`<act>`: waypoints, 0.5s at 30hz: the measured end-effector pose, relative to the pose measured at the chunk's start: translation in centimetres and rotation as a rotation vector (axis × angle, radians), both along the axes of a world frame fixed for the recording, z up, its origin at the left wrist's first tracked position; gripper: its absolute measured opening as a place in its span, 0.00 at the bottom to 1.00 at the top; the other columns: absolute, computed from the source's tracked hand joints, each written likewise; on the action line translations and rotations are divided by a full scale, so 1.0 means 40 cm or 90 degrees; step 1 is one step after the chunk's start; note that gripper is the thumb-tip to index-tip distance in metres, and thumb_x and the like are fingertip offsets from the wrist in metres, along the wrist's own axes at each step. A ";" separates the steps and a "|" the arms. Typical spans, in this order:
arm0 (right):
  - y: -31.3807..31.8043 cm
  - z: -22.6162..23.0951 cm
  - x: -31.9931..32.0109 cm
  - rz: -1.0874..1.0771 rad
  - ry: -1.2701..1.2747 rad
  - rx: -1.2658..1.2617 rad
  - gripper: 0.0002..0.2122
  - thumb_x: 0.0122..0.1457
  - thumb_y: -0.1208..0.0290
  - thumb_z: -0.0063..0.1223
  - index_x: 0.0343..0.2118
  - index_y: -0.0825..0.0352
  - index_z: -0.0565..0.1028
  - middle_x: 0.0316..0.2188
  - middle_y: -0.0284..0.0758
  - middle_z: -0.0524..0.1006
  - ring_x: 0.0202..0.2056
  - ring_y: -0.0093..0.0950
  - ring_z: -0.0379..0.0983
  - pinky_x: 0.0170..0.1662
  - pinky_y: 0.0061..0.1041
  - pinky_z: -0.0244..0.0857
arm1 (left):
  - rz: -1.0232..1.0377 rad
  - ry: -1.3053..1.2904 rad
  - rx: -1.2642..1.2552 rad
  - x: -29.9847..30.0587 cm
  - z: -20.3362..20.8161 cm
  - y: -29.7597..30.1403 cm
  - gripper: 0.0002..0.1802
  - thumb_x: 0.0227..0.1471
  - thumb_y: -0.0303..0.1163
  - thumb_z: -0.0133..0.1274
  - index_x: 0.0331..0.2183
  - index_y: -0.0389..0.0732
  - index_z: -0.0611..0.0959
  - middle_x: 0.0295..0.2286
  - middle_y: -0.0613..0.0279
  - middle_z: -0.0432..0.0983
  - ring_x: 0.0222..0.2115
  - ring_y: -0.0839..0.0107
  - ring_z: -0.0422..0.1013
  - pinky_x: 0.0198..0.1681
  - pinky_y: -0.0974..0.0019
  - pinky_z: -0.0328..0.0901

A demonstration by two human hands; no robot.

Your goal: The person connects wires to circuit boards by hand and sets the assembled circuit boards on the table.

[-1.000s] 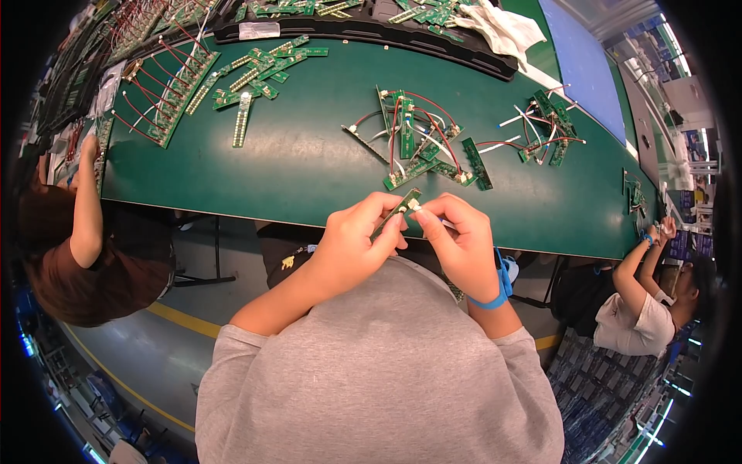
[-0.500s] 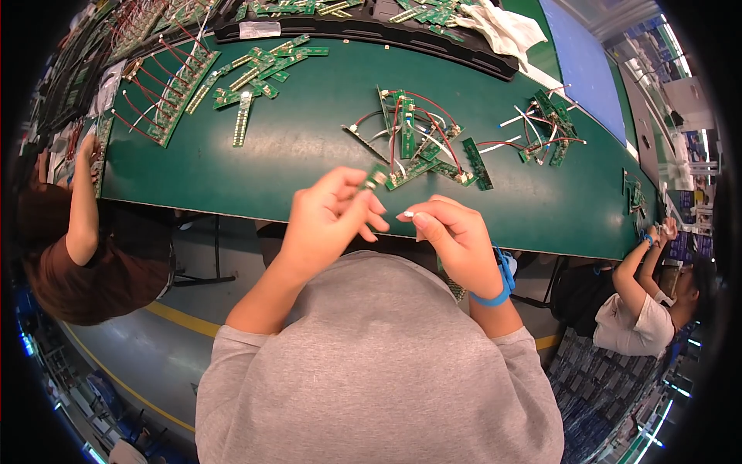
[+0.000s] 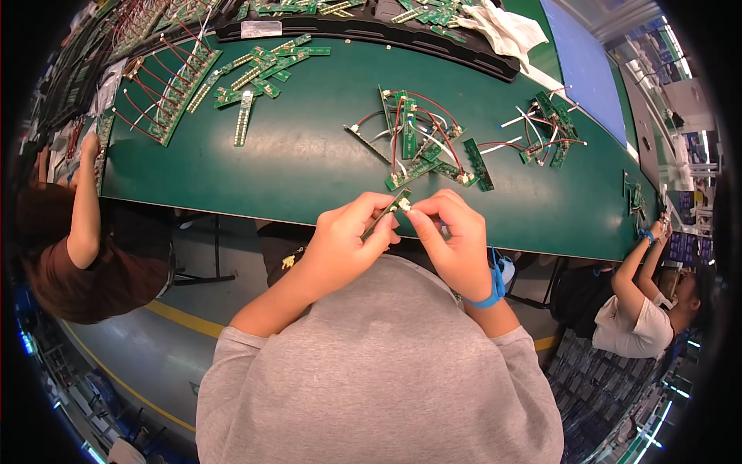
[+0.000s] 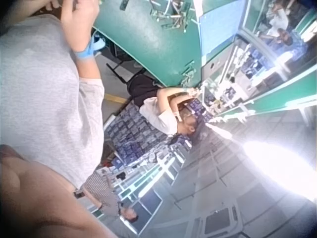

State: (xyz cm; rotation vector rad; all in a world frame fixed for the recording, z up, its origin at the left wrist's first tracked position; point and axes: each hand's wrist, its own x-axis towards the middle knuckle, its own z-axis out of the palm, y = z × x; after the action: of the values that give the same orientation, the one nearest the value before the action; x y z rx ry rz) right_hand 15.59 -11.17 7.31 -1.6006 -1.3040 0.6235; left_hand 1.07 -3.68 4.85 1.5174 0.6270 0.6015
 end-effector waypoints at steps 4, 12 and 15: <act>0.004 -0.014 -0.002 -0.002 -0.100 0.066 0.03 0.46 0.79 0.55 0.23 0.70 0.72 0.18 0.33 0.69 0.22 0.29 0.63 0.26 0.25 0.56 | 0.005 0.019 0.029 0.000 0.004 0.000 0.08 0.51 0.20 0.46 0.36 0.29 0.72 0.28 0.56 0.75 0.28 0.73 0.75 0.26 0.75 0.71; 0.004 -0.025 -0.001 -0.013 -0.201 0.100 0.05 0.45 0.78 0.56 0.21 0.68 0.71 0.18 0.33 0.68 0.22 0.31 0.63 0.26 0.27 0.56 | 0.020 0.055 0.113 -0.002 -0.001 -0.001 0.07 0.50 0.19 0.46 0.34 0.30 0.72 0.23 0.60 0.75 0.23 0.77 0.74 0.23 0.76 0.68; -0.001 -0.025 -0.004 -0.016 -0.219 0.078 0.05 0.45 0.78 0.56 0.20 0.68 0.70 0.17 0.34 0.67 0.21 0.32 0.64 0.26 0.27 0.56 | 0.022 0.084 0.219 -0.004 -0.014 0.001 0.07 0.47 0.19 0.48 0.33 0.31 0.73 0.20 0.61 0.74 0.19 0.79 0.72 0.20 0.76 0.65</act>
State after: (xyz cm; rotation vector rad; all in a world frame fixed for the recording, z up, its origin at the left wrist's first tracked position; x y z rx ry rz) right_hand 15.44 -11.19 6.31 -1.6685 -1.5364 0.2514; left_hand 0.91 -3.64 4.29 1.8835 0.6766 0.6642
